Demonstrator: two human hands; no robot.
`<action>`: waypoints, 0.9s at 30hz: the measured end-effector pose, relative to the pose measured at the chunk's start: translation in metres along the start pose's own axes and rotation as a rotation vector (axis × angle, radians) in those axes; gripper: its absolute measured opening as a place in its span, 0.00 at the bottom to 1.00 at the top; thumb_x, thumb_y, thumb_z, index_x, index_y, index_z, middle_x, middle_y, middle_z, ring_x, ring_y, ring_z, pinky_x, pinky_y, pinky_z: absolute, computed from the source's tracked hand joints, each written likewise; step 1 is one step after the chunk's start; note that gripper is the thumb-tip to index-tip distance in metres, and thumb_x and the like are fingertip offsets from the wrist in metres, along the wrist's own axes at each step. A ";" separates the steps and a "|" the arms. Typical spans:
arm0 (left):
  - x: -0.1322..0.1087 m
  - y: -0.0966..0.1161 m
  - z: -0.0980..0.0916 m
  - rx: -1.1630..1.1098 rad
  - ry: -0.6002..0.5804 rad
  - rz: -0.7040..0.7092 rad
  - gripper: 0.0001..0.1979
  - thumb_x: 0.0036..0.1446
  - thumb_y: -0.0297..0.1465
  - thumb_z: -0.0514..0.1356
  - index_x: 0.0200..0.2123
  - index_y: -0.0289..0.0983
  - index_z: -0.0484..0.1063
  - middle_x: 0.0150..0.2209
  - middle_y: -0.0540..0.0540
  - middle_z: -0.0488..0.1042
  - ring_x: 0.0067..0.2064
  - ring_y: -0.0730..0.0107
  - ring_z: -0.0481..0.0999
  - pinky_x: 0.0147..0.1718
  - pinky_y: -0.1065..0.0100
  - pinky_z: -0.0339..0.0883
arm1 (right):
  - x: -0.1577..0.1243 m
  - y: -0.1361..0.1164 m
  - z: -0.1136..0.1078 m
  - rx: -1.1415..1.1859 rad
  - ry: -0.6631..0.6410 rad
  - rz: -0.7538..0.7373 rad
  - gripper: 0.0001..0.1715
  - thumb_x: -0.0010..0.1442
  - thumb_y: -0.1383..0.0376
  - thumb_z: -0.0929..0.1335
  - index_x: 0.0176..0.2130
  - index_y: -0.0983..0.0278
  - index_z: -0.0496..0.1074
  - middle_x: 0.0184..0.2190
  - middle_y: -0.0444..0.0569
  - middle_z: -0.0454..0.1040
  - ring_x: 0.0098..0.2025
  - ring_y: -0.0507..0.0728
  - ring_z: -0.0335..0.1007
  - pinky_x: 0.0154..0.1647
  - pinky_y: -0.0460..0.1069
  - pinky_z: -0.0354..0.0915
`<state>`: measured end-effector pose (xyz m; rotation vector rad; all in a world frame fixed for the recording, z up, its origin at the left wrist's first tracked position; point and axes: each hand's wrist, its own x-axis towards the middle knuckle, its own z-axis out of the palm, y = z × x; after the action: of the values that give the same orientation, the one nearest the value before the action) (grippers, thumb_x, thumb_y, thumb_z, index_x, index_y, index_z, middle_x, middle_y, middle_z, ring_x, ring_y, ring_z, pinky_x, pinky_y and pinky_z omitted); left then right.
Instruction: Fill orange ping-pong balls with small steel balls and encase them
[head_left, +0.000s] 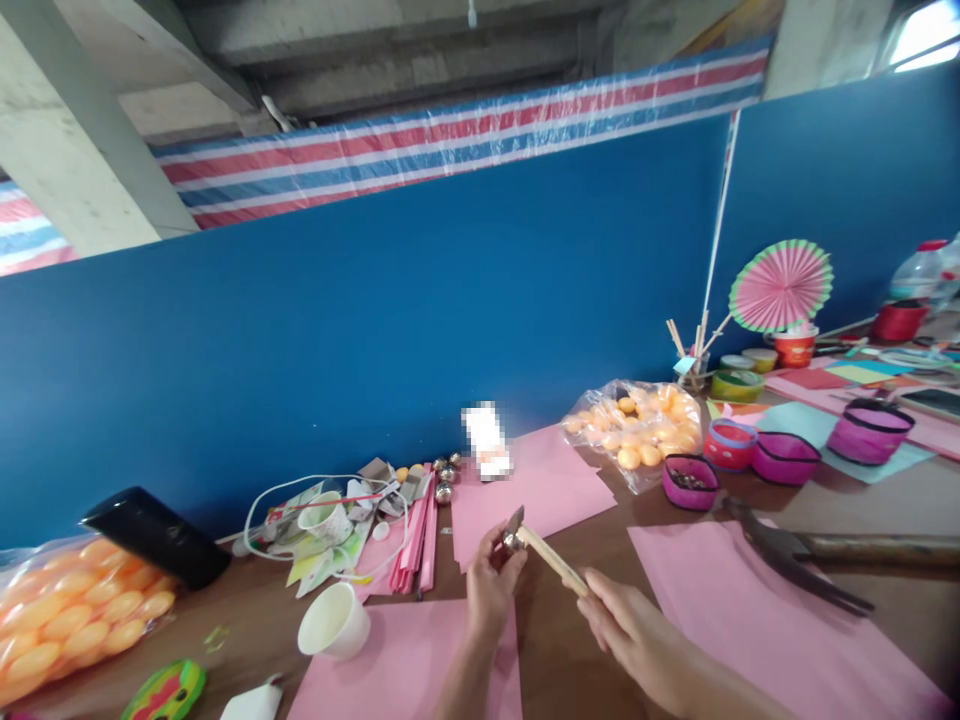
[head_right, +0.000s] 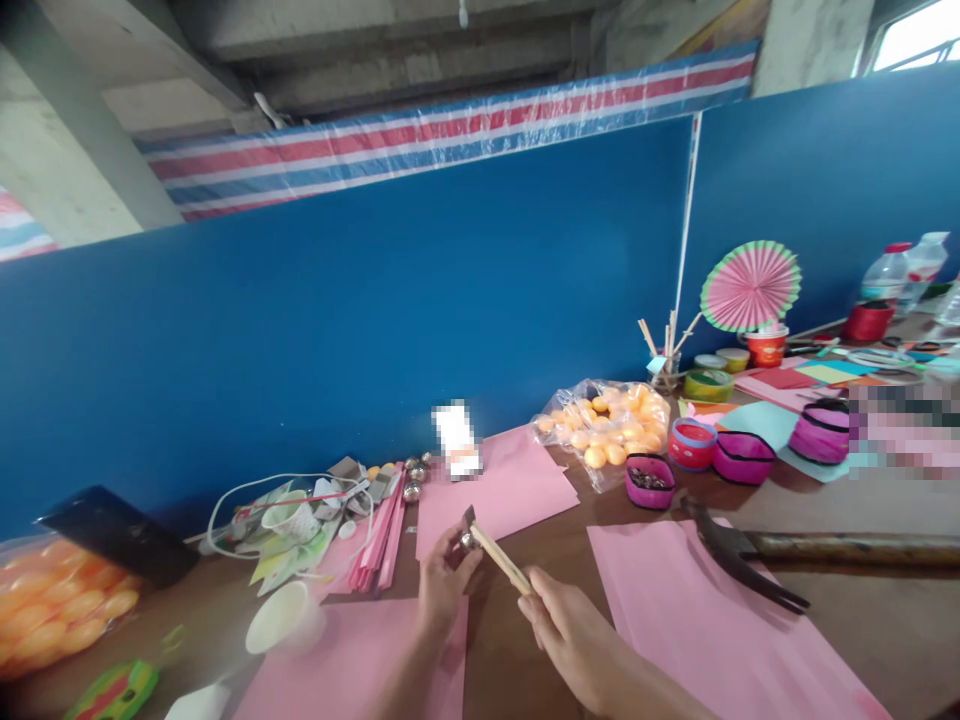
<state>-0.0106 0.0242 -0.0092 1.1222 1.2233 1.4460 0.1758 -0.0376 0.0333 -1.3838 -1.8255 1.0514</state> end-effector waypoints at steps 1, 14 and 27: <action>0.000 0.000 0.000 -0.004 0.001 0.005 0.20 0.42 0.28 0.64 0.42 0.34 0.70 0.38 0.42 0.76 0.40 0.61 0.75 0.43 0.60 0.66 | 0.000 0.001 0.001 0.012 0.006 -0.001 0.15 0.60 0.54 0.57 0.33 0.61 0.64 0.20 0.42 0.66 0.24 0.51 0.64 0.26 0.45 0.60; -0.001 0.000 0.001 0.031 -0.003 0.040 0.20 0.41 0.28 0.63 0.42 0.36 0.69 0.38 0.43 0.75 0.40 0.63 0.75 0.42 0.62 0.67 | -0.001 0.002 -0.003 -0.016 -0.003 -0.007 0.17 0.60 0.54 0.56 0.32 0.61 0.64 0.20 0.41 0.66 0.23 0.50 0.64 0.25 0.45 0.60; 0.000 -0.004 -0.002 0.059 -0.025 0.092 0.23 0.44 0.29 0.62 0.46 0.36 0.68 0.45 0.40 0.72 0.46 0.61 0.72 0.46 0.62 0.64 | -0.004 -0.004 -0.007 -0.014 0.012 -0.002 0.18 0.61 0.53 0.55 0.33 0.61 0.65 0.21 0.42 0.66 0.25 0.51 0.64 0.28 0.45 0.60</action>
<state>-0.0124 0.0245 -0.0135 1.2477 1.2179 1.4686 0.1813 -0.0406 0.0401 -1.3932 -1.8290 1.0288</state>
